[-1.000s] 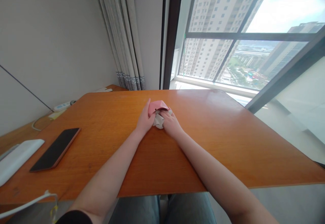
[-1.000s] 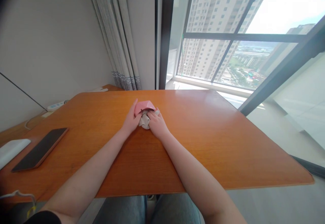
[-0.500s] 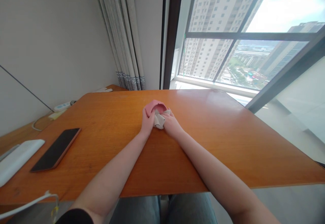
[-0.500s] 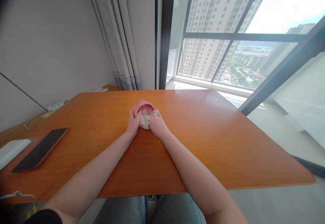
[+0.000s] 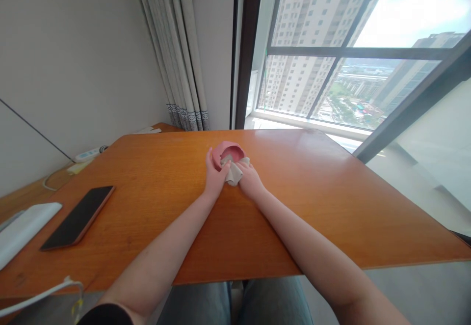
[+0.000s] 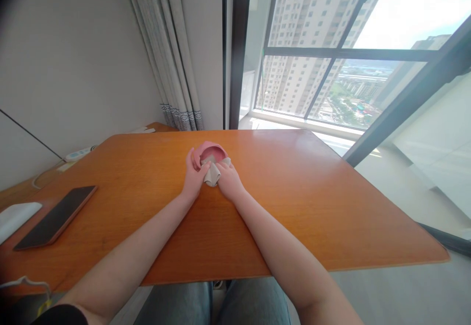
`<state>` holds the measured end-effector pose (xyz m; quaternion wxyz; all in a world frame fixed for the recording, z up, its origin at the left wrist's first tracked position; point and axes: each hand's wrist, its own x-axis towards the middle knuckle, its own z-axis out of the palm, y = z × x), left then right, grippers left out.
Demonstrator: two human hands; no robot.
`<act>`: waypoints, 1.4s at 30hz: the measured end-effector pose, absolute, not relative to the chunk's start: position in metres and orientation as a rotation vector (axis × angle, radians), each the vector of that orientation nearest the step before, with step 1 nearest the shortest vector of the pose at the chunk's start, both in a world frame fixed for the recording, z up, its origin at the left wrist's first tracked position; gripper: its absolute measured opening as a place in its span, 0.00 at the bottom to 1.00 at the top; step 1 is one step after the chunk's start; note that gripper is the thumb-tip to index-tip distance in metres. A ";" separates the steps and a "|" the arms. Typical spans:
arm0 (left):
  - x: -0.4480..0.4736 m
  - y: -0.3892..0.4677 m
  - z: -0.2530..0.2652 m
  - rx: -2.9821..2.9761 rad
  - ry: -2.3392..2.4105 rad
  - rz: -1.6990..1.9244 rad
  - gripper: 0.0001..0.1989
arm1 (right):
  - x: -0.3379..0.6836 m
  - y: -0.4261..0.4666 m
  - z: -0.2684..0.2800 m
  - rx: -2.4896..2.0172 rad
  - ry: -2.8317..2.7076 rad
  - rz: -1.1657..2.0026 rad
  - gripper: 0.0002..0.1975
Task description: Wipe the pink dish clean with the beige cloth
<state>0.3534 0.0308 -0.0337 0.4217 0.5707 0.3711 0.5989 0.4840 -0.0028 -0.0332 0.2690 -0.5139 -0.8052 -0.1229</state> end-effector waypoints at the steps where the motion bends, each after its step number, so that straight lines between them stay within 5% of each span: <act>1: 0.355 0.031 -0.035 1.388 0.922 1.514 0.33 | 0.483 -0.003 -0.032 -1.368 -2.174 -0.346 0.11; 6: 0.345 0.041 -0.024 1.401 1.001 1.516 0.20 | 0.480 -0.005 -0.025 -1.334 -2.196 -0.365 0.13; 12: 0.331 0.045 -0.009 1.697 0.995 1.369 0.31 | 0.491 -0.002 -0.024 -1.307 -2.181 -0.324 0.10; 17: 0.355 0.034 -0.032 1.237 1.005 1.446 0.42 | 0.490 -0.001 -0.031 -1.344 -2.158 -0.349 0.11; 25: 0.340 0.058 -0.027 1.478 0.987 1.411 0.23 | 0.491 -0.003 -0.024 -1.236 -2.167 -0.342 0.12; 34: 0.349 0.038 -0.034 1.397 0.897 1.412 0.46 | 0.496 -0.003 -0.030 -1.285 -2.163 -0.265 0.12; 42: 0.326 0.055 -0.019 1.732 0.958 1.454 0.29 | 0.484 -0.003 -0.027 -1.177 -2.181 -0.348 0.13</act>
